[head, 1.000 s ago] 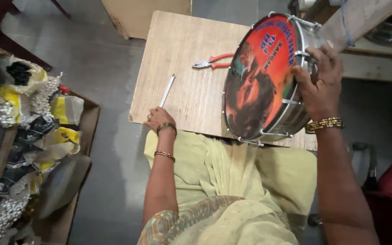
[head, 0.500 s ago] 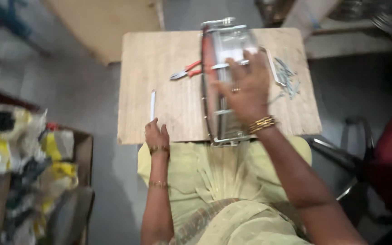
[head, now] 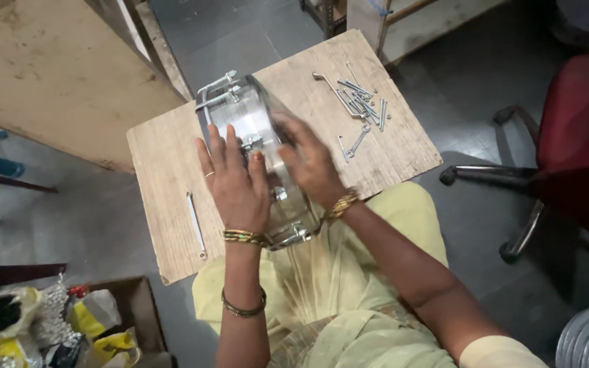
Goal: The person assembles a drum by inserting screws into the metal rim and tightening them using a wrench.
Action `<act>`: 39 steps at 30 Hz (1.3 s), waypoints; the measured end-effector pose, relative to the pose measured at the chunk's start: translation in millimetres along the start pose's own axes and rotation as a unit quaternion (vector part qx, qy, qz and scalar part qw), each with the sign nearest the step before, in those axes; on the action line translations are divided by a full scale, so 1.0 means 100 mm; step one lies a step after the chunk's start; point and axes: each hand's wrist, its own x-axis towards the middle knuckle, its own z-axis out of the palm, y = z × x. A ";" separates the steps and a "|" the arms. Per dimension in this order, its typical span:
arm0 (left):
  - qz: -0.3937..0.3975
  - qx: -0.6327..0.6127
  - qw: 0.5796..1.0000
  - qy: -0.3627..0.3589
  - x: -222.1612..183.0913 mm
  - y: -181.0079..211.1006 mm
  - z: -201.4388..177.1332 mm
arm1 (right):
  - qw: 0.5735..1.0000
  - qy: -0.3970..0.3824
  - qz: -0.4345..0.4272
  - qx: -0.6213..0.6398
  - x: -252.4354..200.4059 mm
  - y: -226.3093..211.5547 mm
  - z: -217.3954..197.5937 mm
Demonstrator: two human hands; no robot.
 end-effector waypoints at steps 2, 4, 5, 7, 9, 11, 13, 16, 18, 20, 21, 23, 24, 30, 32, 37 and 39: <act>0.001 0.087 0.996 -0.013 0.04 0.01 0.11 | 0.993 0.031 0.074 0.088 0.03 0.50 -0.32; -0.017 0.110 0.994 -0.019 0.00 0.00 0.17 | 0.990 0.064 0.120 -0.030 0.05 1.12 -0.75; -0.024 0.111 0.993 -0.022 -0.02 -0.01 0.17 | 0.978 0.072 0.136 -0.142 -0.01 1.42 -0.96; -0.034 0.113 0.993 -0.019 -0.01 -0.02 0.19 | 0.912 0.022 0.186 -0.365 -0.11 2.02 -1.24; -0.037 0.109 0.993 -0.016 -0.03 -0.01 0.18 | 0.894 -0.021 0.162 -0.418 -0.31 2.47 -1.34; -0.038 0.108 0.993 -0.016 -0.03 -0.01 0.19 | 0.872 -0.062 0.113 -0.472 -0.45 2.71 -1.39; -0.038 0.113 0.993 -0.017 -0.01 -0.01 0.20 | 0.844 -0.104 0.039 -0.525 -0.48 2.78 -1.37; -0.037 0.105 0.994 -0.014 -0.01 -0.01 0.20 | 0.805 -0.165 0.036 -0.569 -0.47 2.67 -1.35; -0.039 0.104 0.994 -0.015 -0.01 -0.01 0.19 | 0.797 -0.174 0.009 -0.578 -0.44 2.62 -1.34; -0.042 0.102 0.994 -0.016 -0.02 -0.02 0.20 | 0.792 -0.181 -0.015 -0.583 -0.41 2.62 -1.36; -0.043 0.100 0.994 -0.016 -0.02 -0.02 0.20 | 0.790 -0.184 -0.024 -0.584 -0.41 2.64 -1.38; -0.046 0.094 0.994 -0.015 -0.02 -0.03 0.21 | 0.790 -0.186 -0.056 -0.582 -0.39 2.71 -1.43; -0.049 0.092 0.994 -0.015 -0.02 -0.03 0.21 | 0.791 -0.187 -0.078 -0.578 -0.37 2.77 -1.45; -0.044 0.095 0.994 -0.012 -0.04 -0.10 0.25 | 0.780 -0.206 -0.108 -0.580 -0.39 2.95 -1.55; -0.042 0.099 0.994 -0.006 -0.06 -0.13 0.27 | 0.785 -0.215 -0.100 -0.572 -0.40 2.90 -1.56; -0.034 0.112 0.993 0.019 -0.08 -0.13 0.32 | 0.786 -0.268 -0.080 -0.551 -0.40 2.62 -1.58; -0.040 0.122 0.991 0.022 -0.07 -0.10 0.30 | 0.777 -0.279 -0.063 -0.561 -0.49 2.36 -1.56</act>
